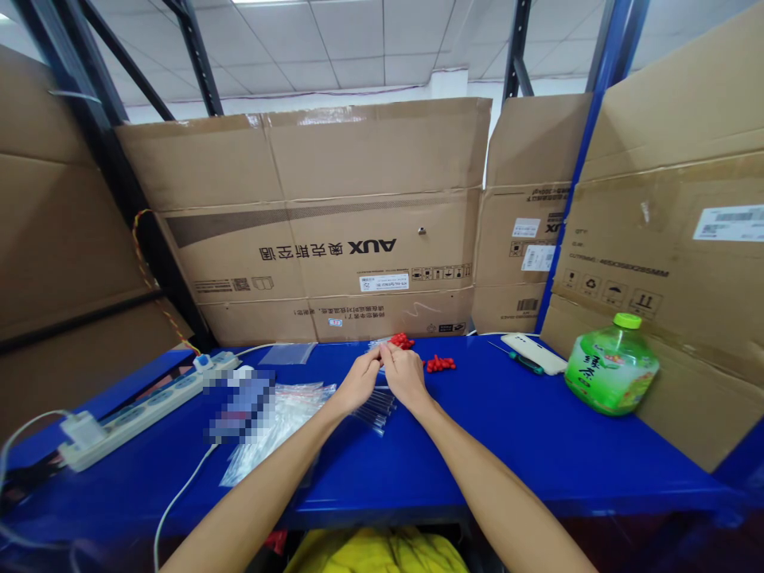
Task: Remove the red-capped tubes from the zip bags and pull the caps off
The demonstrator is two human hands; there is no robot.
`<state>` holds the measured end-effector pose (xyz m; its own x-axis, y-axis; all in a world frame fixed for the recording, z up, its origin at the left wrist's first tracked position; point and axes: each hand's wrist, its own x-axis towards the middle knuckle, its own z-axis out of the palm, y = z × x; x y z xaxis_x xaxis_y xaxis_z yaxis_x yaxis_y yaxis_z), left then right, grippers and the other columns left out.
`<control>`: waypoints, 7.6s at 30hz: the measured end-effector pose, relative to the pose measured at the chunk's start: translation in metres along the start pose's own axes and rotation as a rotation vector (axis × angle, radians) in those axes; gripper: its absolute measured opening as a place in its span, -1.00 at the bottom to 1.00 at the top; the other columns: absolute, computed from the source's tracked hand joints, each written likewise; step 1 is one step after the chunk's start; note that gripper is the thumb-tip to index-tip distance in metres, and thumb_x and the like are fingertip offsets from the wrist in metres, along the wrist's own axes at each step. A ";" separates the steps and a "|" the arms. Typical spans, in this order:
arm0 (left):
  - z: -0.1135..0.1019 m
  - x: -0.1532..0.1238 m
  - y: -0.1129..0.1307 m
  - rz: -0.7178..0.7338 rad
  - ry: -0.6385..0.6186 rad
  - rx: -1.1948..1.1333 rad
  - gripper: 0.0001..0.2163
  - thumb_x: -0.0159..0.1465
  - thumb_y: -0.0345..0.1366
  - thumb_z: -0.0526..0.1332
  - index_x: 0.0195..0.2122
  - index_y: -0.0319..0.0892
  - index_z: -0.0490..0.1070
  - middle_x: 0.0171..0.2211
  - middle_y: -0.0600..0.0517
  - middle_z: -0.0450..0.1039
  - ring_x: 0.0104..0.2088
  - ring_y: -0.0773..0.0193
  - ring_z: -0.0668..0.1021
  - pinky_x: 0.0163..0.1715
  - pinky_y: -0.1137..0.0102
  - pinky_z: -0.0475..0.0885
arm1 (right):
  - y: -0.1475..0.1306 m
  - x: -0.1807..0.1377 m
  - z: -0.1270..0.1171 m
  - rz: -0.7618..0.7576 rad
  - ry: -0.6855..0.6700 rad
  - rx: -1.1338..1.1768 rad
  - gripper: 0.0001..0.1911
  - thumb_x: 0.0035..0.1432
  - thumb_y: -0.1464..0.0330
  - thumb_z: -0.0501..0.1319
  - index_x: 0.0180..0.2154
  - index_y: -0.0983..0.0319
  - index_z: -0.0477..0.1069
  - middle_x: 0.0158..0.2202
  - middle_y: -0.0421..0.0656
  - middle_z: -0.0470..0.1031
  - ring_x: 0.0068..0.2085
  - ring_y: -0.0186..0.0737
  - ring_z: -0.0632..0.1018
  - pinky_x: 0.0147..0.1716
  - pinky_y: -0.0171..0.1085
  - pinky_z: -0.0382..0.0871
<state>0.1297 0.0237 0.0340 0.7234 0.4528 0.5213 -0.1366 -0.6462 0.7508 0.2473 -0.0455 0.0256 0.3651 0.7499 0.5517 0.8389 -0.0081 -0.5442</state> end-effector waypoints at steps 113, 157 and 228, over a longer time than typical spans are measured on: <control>0.001 0.001 -0.014 -0.095 -0.050 -0.082 -0.68 0.29 -0.33 -0.01 -0.05 -0.22 0.48 -0.06 -0.11 0.57 -0.01 0.16 0.54 0.21 0.23 0.34 | 0.012 0.001 0.015 -0.005 0.086 0.320 -0.41 0.39 0.04 -0.04 -0.57 0.18 0.38 -0.55 -0.12 0.51 -0.49 -0.19 0.46 -0.42 -0.27 0.15; -0.020 -0.009 0.013 -0.144 -0.378 -0.249 -0.46 0.33 0.21 0.13 -0.52 -0.19 0.23 -0.70 0.20 0.06 -0.65 0.48 0.08 -0.59 0.47 -0.04 | 0.009 0.007 -0.003 0.520 -0.583 1.337 -0.32 0.15 -0.14 0.24 -0.59 0.14 -0.07 -0.75 -0.43 -0.12 -0.67 -0.48 -0.16 -0.68 -0.37 -0.28; -0.011 -0.006 -0.002 -0.012 0.046 0.377 -0.77 0.40 -0.34 0.02 -0.22 -0.15 0.48 -0.21 -0.05 0.58 -0.21 0.18 0.55 -0.14 0.37 0.32 | 0.028 0.012 0.027 0.164 0.004 0.656 -0.38 0.22 -0.14 0.07 -0.64 0.17 0.20 -0.66 -0.25 0.20 -0.55 -0.31 0.23 -0.49 -0.30 0.12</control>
<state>0.1181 0.0291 0.0333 0.6913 0.4828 0.5376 0.1360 -0.8177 0.5594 0.2644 -0.0186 -0.0005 0.4693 0.7710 0.4305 0.3539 0.2825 -0.8916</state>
